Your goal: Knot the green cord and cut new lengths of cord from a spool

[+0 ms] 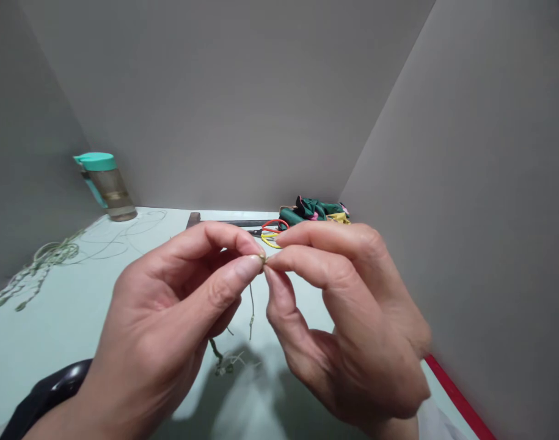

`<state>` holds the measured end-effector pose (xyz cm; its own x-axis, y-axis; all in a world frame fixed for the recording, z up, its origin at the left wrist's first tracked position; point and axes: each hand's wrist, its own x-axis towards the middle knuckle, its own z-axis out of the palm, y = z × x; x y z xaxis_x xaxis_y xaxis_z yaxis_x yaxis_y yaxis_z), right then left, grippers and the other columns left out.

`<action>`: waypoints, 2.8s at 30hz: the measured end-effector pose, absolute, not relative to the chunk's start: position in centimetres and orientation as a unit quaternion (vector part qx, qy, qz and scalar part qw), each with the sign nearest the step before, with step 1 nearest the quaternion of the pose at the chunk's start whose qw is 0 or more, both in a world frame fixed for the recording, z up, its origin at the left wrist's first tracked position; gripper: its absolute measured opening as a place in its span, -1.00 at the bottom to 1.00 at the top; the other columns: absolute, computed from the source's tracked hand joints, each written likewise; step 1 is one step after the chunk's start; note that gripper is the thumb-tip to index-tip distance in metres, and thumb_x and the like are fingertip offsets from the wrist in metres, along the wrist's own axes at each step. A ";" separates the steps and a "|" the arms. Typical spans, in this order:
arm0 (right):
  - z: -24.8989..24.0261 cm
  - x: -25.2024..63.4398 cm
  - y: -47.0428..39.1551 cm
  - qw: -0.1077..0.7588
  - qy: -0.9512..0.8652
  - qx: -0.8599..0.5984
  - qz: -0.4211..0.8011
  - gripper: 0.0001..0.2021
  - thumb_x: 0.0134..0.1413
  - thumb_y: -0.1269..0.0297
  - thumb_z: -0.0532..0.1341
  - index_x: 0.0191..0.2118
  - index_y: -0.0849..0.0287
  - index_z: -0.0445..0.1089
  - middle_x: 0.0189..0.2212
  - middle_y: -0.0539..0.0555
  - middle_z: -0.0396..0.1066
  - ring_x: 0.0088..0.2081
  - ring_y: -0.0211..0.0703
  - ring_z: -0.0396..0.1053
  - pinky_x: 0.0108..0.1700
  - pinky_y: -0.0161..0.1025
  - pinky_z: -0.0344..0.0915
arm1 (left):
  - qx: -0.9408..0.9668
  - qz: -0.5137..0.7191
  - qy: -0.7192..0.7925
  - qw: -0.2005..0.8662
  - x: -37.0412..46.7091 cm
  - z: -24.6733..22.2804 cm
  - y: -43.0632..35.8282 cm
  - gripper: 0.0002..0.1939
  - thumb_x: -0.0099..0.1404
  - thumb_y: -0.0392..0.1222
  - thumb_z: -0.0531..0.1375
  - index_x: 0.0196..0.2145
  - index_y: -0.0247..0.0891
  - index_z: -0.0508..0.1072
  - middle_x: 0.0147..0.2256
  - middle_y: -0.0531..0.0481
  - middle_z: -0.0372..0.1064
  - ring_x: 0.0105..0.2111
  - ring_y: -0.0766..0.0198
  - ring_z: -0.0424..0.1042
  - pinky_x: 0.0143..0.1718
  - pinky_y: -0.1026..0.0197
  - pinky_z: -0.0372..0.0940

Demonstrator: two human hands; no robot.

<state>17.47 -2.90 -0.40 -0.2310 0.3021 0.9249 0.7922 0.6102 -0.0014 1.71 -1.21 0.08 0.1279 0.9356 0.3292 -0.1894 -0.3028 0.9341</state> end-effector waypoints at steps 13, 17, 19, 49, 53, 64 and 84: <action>-0.2 17.6 -3.3 0.577 -0.734 -0.357 -0.029 -0.92 0.31 0.50 0.24 -0.18 0.18 0.38 -0.17 -0.04 0.48 -0.05 -0.30 0.48 0.02 -0.23 0.48 | 0.586 0.575 0.347 0.453 1.7 -0.3 -1.3 -0.93 0.32 -0.12 0.36 -0.35 -0.04 0.61 -0.42 0.03 0.40 -0.56 0.37 0.31 -0.69 0.41 0.19; -0.4 17.7 -3.3 0.568 -0.737 -0.358 -0.077 -0.91 0.32 0.43 0.28 -0.11 0.13 0.43 -0.09 -0.06 0.48 -0.04 -0.32 0.47 0.05 -0.24 0.49 | 0.577 0.573 0.339 0.473 1.8 -0.3 -1.3 -0.94 0.32 -0.09 0.38 -0.33 -0.04 0.62 -0.39 0.02 0.43 -0.56 0.37 0.33 -0.70 0.41 0.15; -0.5 17.7 -3.1 0.554 -0.740 -0.363 -0.117 -0.91 0.34 0.41 0.27 -0.09 0.13 0.44 -0.08 -0.03 0.49 -0.05 -0.33 0.46 0.04 -0.23 0.49 | 0.576 0.571 0.336 0.478 1.8 -0.4 -1.3 -0.93 0.32 -0.08 0.38 -0.33 -0.04 0.62 -0.40 0.01 0.43 -0.56 0.36 0.34 -0.70 0.40 0.15; -0.3 18.2 -2.1 0.500 -0.731 -0.350 -0.303 -0.87 0.27 0.51 0.28 -0.16 0.18 0.57 -0.24 0.04 0.59 -0.24 -0.19 0.45 -0.07 -0.08 0.33 | 0.548 0.546 0.348 0.530 1.9 0.3 -1.6 -0.91 0.32 -0.11 0.38 -0.35 -0.08 0.60 -0.42 0.11 0.36 -0.57 0.47 0.16 -0.62 0.46 0.15; -0.1 18.6 -1.9 0.471 -0.732 -0.344 -0.353 -0.88 0.24 0.47 0.30 -0.15 0.21 0.57 -0.22 0.09 0.62 -0.29 -0.13 0.47 -0.13 -0.05 0.29 | 0.545 0.535 0.345 0.546 2.1 0.3 -1.4 -0.90 0.32 -0.08 0.38 -0.34 -0.08 0.58 -0.40 0.12 0.34 -0.56 0.47 0.15 -0.60 0.46 0.15; 0.3 18.2 -2.6 0.474 -0.753 -0.337 -0.308 -0.87 0.30 0.47 0.24 -0.14 0.22 0.55 -0.23 0.07 0.64 -0.26 -0.20 0.48 -0.11 -0.07 0.33 | 0.565 0.528 0.333 0.540 1.8 -0.3 -1.3 -0.85 0.31 0.01 0.38 -0.32 -0.06 0.58 -0.41 0.07 0.34 -0.48 0.39 0.25 -0.59 0.41 0.10; 0.3 18.5 -2.7 0.507 -0.754 -0.335 -0.249 -0.81 0.21 0.59 0.28 -0.18 0.19 0.57 -0.27 0.02 0.55 -0.23 -0.23 0.37 -0.13 -0.11 0.37 | 0.542 0.510 0.327 0.583 1.8 0.4 -1.6 -0.83 0.31 -0.03 0.36 -0.38 -0.11 0.57 -0.48 0.11 0.21 -0.58 0.44 0.02 -0.63 0.40 0.03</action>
